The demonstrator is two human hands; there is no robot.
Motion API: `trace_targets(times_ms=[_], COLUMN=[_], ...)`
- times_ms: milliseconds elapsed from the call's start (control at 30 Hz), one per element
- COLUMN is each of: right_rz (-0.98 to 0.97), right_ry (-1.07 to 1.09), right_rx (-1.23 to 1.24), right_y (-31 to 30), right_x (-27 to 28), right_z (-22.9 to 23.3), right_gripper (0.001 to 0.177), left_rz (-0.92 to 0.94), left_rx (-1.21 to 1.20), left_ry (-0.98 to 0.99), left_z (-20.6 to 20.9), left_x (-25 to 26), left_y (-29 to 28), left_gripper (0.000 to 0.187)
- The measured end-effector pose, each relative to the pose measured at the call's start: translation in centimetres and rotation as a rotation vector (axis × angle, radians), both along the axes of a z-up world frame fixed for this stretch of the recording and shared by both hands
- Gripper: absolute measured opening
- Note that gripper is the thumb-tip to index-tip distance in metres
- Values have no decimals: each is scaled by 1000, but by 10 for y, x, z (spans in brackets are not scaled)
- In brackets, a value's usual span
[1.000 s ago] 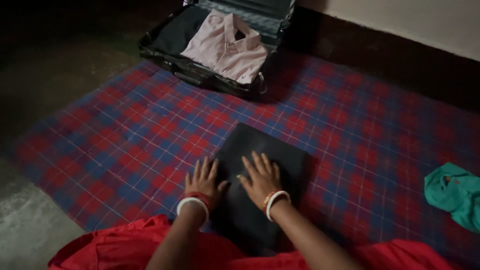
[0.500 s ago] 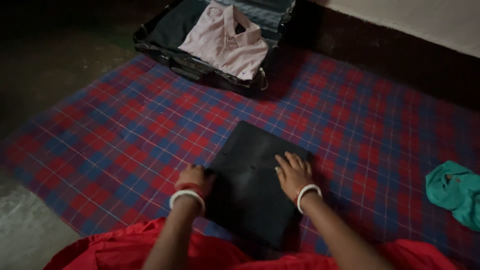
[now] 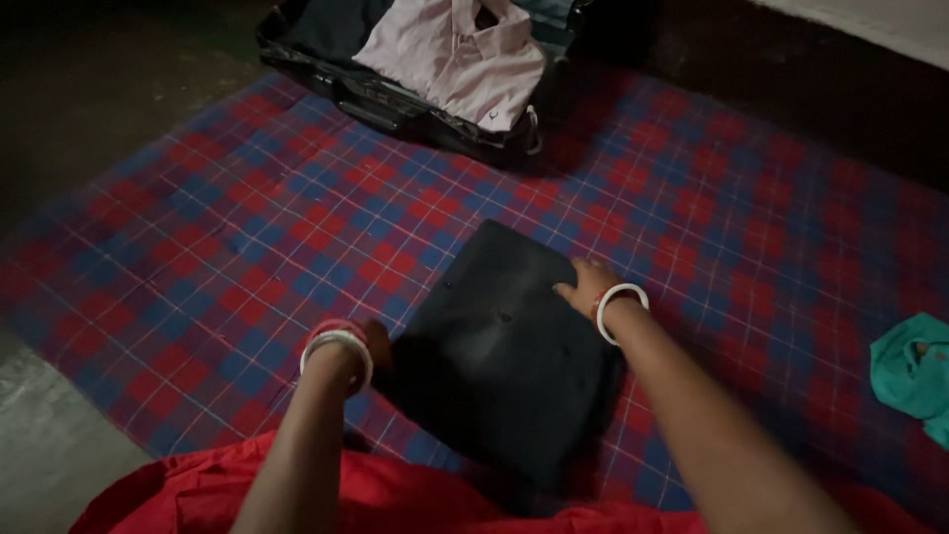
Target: The person folds a black shirt and a maroon shirt, then places them into an open suitcase on a bed.
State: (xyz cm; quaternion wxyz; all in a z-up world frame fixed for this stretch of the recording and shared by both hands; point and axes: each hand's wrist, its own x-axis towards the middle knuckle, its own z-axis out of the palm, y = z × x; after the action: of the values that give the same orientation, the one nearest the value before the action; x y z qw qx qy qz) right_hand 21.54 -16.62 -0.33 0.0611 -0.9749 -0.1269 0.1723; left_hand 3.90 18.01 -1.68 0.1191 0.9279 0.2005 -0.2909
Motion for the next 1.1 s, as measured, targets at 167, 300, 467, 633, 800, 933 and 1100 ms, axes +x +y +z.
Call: trace_targets(times_ms=[167, 300, 467, 633, 800, 933, 1100], right_rz=[-95, 134, -60, -343, -448, -519, -353], right_ry=[250, 455, 283, 92, 148, 76, 88], right_rx=[67, -297, -8, 498, 562, 779, 377], right_y=[-32, -54, -74, -51, -11, -6, -12], right_x=[8, -5, 11, 37, 37, 51, 76], right_z=[-23, -35, -71, -77, -51, -66, -63], right_gripper=[77, 94, 83, 55, 49, 54, 59], left_rz=[24, 295, -461, 702, 686, 697, 930], left_rx=[15, -155, 446, -356, -314, -344, -570], left_ry=[-157, -604, -10, -459, -359, -459, -523], left_z=[2, -15, -52, -18, 25, 19, 2], left_x=[38, 61, 86, 33, 24, 30, 40], left_y=[7, 37, 53, 27, 0, -4, 3], left_gripper=[28, 24, 26, 44, 55, 47, 39])
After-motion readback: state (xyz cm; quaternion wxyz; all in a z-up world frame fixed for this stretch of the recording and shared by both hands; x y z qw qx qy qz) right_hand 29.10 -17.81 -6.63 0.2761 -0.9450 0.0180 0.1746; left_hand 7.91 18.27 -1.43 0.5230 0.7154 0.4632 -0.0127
